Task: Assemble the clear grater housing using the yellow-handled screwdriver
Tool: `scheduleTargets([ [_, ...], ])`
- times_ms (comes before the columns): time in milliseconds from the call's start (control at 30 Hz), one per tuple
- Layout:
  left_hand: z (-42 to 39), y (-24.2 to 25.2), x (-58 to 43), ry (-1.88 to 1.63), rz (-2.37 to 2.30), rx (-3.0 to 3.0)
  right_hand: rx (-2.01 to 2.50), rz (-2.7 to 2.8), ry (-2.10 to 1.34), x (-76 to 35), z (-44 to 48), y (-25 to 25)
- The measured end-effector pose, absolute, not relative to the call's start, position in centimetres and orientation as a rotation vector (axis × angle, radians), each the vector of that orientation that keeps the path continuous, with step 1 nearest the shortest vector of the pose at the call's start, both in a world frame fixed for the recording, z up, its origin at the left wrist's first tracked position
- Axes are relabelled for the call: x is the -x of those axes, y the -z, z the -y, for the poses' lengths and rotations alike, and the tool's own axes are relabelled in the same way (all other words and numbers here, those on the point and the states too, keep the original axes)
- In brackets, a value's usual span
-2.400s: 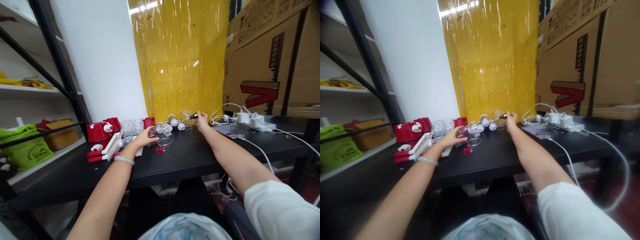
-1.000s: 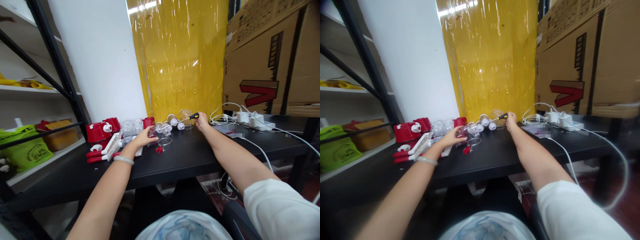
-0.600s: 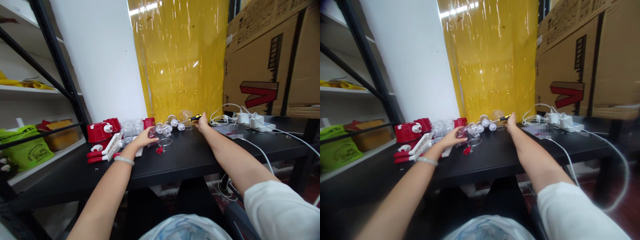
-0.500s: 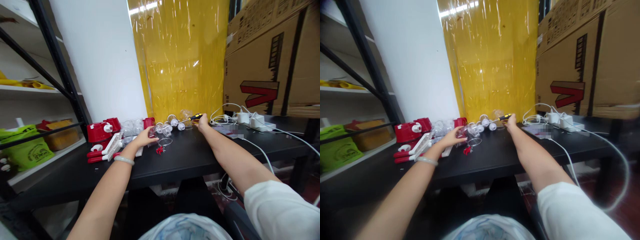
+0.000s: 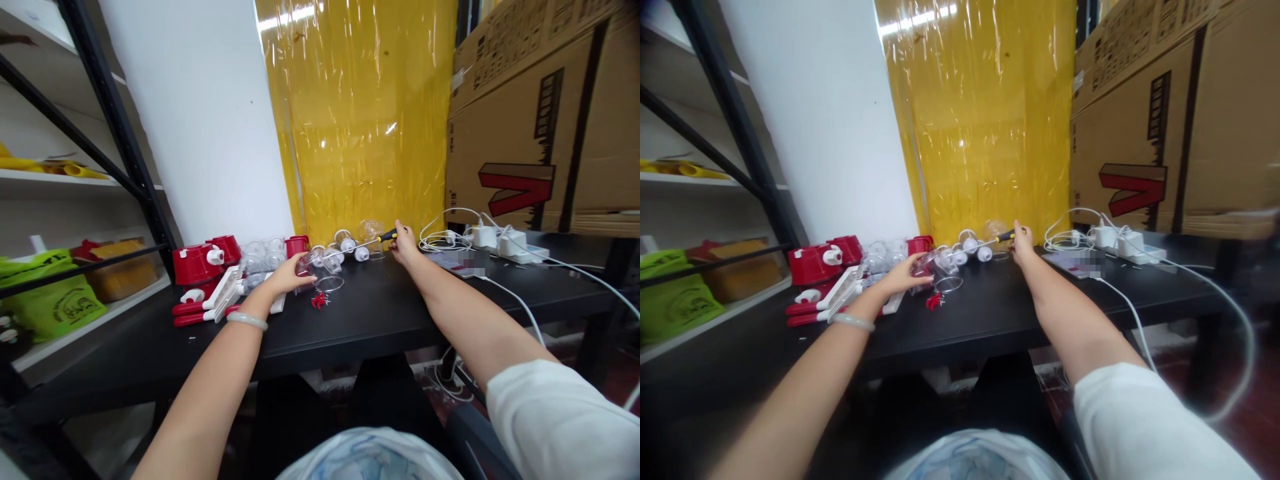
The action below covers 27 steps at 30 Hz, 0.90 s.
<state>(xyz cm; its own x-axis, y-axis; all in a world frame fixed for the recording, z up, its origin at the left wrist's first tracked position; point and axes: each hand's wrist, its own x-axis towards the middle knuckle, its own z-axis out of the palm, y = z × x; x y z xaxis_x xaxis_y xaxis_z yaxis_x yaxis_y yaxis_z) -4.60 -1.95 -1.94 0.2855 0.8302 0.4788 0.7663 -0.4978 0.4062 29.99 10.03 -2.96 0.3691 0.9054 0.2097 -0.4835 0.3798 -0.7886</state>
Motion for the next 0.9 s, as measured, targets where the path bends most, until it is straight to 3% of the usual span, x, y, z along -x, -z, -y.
scheduleTargets([
  [167, 1.8, 2.1, 4.7, -1.028, -1.479, -2.444, 0.869, 0.580, -1.033, -30.3, -10.2, 2.7],
  [333, 0.7, 2.4, 5.0, -1.080, -1.487, -2.526, 0.734, 0.558, -1.163, -30.7, -10.3, 2.1],
  [600, 0.1, 2.8, 5.2, -1.088, -1.510, -2.544, 0.960, 0.754, -0.944, -31.6, -10.2, 1.6],
  [900, -0.4, 3.3, 5.2, -1.214, -1.330, -2.510, 0.808, 0.883, -1.184, -33.7, -8.7, 2.9],
])
